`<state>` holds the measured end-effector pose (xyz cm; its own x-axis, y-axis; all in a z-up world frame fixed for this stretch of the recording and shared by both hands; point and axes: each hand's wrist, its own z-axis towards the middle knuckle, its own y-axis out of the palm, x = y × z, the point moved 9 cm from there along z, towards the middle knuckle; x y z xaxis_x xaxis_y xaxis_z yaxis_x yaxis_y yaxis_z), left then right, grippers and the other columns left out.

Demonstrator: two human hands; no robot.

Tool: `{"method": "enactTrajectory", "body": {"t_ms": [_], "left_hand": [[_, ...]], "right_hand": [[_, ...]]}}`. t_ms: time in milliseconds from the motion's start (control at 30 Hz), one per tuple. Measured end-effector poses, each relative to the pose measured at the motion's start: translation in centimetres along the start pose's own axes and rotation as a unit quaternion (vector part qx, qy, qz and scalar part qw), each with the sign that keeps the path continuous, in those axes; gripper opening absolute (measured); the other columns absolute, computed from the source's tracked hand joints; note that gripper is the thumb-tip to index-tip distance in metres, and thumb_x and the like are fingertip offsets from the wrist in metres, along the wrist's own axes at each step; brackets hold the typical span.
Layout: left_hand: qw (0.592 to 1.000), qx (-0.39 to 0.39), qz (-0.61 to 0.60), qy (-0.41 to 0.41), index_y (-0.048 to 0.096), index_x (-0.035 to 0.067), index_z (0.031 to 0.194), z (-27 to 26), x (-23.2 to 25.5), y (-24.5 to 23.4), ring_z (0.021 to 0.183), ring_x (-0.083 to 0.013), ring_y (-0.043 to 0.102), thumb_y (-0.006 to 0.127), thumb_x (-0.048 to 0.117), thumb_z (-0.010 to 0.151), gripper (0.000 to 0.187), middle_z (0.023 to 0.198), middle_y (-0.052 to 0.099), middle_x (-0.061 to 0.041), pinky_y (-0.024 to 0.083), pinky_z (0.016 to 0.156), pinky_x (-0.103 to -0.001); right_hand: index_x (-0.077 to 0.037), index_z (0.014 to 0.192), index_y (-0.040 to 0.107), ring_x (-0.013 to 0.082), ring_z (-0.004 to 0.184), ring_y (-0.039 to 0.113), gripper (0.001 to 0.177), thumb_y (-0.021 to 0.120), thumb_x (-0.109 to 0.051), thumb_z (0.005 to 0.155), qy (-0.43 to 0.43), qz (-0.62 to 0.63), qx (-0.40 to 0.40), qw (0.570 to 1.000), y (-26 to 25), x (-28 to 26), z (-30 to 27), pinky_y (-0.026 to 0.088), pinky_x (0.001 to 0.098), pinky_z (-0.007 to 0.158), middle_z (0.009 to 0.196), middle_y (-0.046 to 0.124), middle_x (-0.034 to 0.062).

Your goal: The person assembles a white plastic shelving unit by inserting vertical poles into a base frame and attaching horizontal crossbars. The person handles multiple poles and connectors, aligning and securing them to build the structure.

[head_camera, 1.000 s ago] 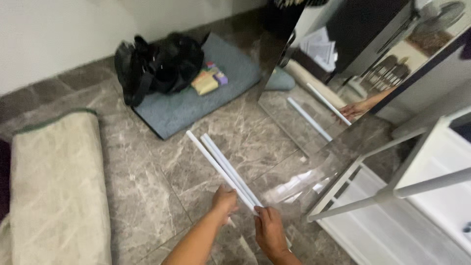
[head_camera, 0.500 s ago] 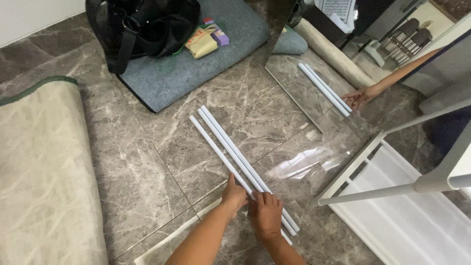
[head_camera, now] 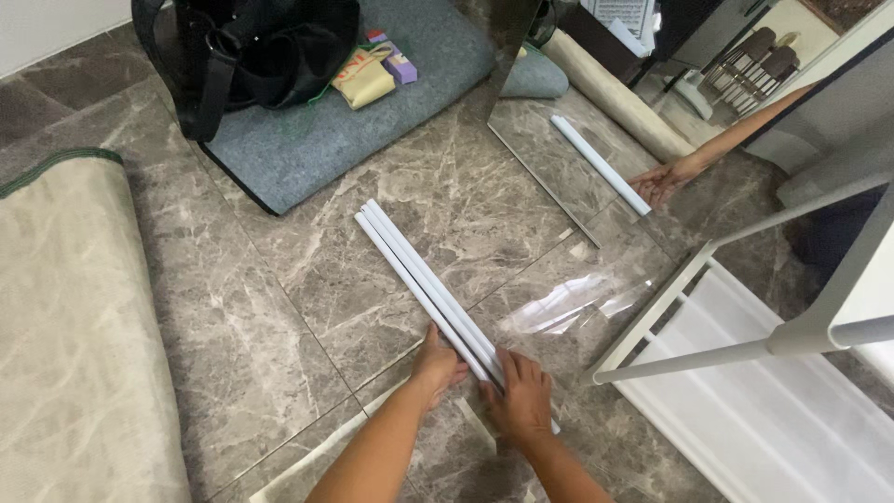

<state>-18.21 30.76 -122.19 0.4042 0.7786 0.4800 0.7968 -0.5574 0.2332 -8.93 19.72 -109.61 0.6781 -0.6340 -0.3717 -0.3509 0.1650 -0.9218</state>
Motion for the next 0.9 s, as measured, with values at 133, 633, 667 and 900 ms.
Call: {"method": "enactTrajectory", "body": {"t_ms": [133,633,667,900], "left_hand": [[1.0,0.005,0.004,-0.002,0.003,0.041,0.164,-1.1,0.8,0.8,0.105,-0.0254,0.07,0.041,0.002,0.098,0.085,0.135,0.062,-0.01,0.059,0.09,-0.042],[0.853,0.081,0.318,0.406,0.061,0.008,0.118,-13.2,13.5,7.5,0.093,-0.0299,0.07,0.061,0.005,0.087,0.031,0.11,0.067,-0.014,0.057,0.08,-0.039],[0.849,0.057,0.297,0.433,0.062,0.006,0.112,-16.3,15.3,9.7,0.092,-0.0297,0.07,0.059,0.004,0.089,0.024,0.109,0.067,-0.014,0.056,0.079,-0.039],[0.8,-0.054,0.206,0.561,0.064,0.004,0.099,-38.2,24.1,23.4,0.081,-0.0202,0.073,0.063,0.005,0.091,0.008,0.098,0.068,-0.009,0.058,0.07,-0.032]], "right_hand": [[-0.011,0.133,0.059,0.0332,0.122,0.054,0.06,0.078,-0.028,0.078,-0.008,0.009,0.021,1.0,0.7,0.6,0.0,0.043,0.0479,0.098,0.13,0.061,0.0117],[-0.003,0.126,0.061,0.0382,0.11,0.062,0.05,0.076,-0.014,0.08,-0.18,0.027,0.084,0.98,-15.3,-6.7,1.3,0.051,0.0465,0.092,0.122,0.065,0.0179],[-0.003,0.126,0.061,0.0373,0.11,0.062,0.048,0.075,-0.011,0.081,-0.193,0.03,0.093,0.976,-18.4,-7.5,1.1,0.052,0.0453,0.091,0.121,0.065,0.0172],[-0.008,0.113,0.069,0.0322,0.094,0.069,0.027,0.072,-0.007,0.085,-0.2,0.056,0.198,0.958,-41.4,-6.1,-4.6,0.058,0.0389,0.076,0.107,0.07,0.0116]]}}
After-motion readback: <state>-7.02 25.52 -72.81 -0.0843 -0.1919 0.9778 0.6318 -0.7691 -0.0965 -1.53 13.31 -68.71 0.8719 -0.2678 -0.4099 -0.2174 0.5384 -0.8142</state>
